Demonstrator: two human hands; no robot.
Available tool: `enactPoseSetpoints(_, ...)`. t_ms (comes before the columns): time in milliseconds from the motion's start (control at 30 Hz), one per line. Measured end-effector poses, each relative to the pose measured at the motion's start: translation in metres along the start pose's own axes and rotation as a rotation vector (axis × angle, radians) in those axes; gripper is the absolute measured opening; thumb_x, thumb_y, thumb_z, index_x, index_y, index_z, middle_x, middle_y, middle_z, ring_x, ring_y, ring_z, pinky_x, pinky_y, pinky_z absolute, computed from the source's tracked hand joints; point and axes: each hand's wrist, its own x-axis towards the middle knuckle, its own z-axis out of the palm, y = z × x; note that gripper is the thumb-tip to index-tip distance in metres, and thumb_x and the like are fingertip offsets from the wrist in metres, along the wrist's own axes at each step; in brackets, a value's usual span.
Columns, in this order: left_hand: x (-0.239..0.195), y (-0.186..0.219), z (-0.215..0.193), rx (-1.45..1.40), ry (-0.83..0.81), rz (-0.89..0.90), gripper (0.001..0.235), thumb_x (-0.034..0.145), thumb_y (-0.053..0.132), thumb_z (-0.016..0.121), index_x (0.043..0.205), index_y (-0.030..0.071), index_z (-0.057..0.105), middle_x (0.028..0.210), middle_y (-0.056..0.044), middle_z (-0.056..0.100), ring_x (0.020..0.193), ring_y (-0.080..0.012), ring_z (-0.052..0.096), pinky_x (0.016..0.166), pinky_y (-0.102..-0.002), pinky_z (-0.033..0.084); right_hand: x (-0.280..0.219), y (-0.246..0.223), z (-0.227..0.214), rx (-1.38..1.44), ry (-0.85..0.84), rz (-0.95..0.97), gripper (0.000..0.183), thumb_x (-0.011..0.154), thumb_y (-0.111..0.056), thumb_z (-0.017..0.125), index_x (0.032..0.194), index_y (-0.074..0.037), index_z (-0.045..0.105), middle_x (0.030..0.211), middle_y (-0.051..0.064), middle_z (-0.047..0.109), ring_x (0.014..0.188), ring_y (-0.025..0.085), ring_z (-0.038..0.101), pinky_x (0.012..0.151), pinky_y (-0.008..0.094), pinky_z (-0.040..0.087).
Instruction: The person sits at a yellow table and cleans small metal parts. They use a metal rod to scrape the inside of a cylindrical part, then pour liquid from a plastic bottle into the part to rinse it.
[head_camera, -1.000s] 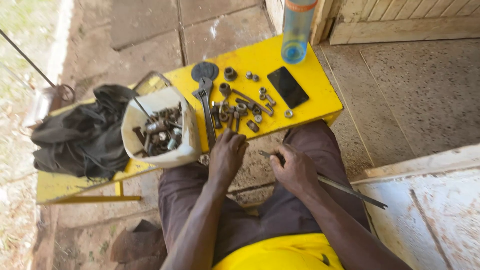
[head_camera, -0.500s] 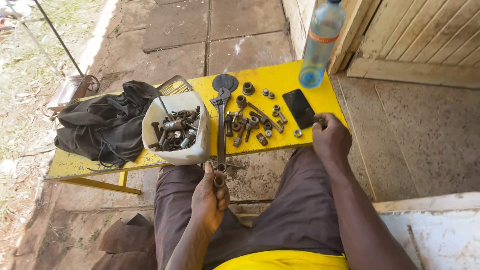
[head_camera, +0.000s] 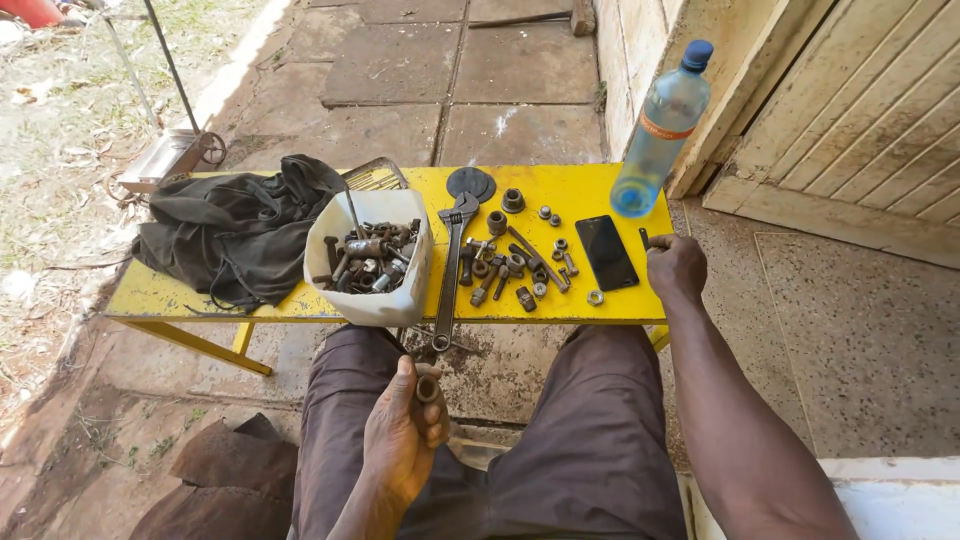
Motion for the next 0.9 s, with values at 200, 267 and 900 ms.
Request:
enactPoseSetpoints(200,-0.003,-0.011,-0.008,-0.074,-0.003,-0.008,0.039,0.112,0.040,0.054,0.107,0.004,0.065,0.068,-0.005,0.049,0.050,-0.0149,0.042,0.044,-0.030,0.029,-0.007,0.005,-0.013,0.181,-0.007,0.025,0.029,0.107,-0.013,0.056,0.128,-0.010,0.076,0.134,0.014,0.073,0.120,0.033,0.068,0.096,0.047,0.058)
enactPoseSetpoints(267,0.006,-0.010,-0.013,-0.065,0.010,-0.025,0.039,0.112,0.040,0.054,0.108,0.003,0.066,0.070,-0.004,0.050,0.053,-0.0137,0.044,0.043,-0.029,0.031,-0.011,0.005,-0.017,0.236,-0.007,0.050,0.033,0.104,-0.018,0.056,0.129,-0.010,0.077,0.131,0.012,0.074,0.115,0.031,0.070,0.092,0.045,0.059)
enactPoseSetpoints(900,0.001,-0.009,-0.019,0.054,0.083,-0.100,0.039,0.111,0.036,0.058,0.108,-0.001,0.070,0.072,-0.010,0.050,0.055,-0.0179,0.047,0.041,-0.031,0.030,-0.040,-0.061,-0.007,-0.285,-0.265,-0.083,0.100,0.075,-0.083,0.064,0.150,-0.017,0.055,0.147,0.020,0.052,0.137,0.040,0.049,0.105,0.057,0.045)
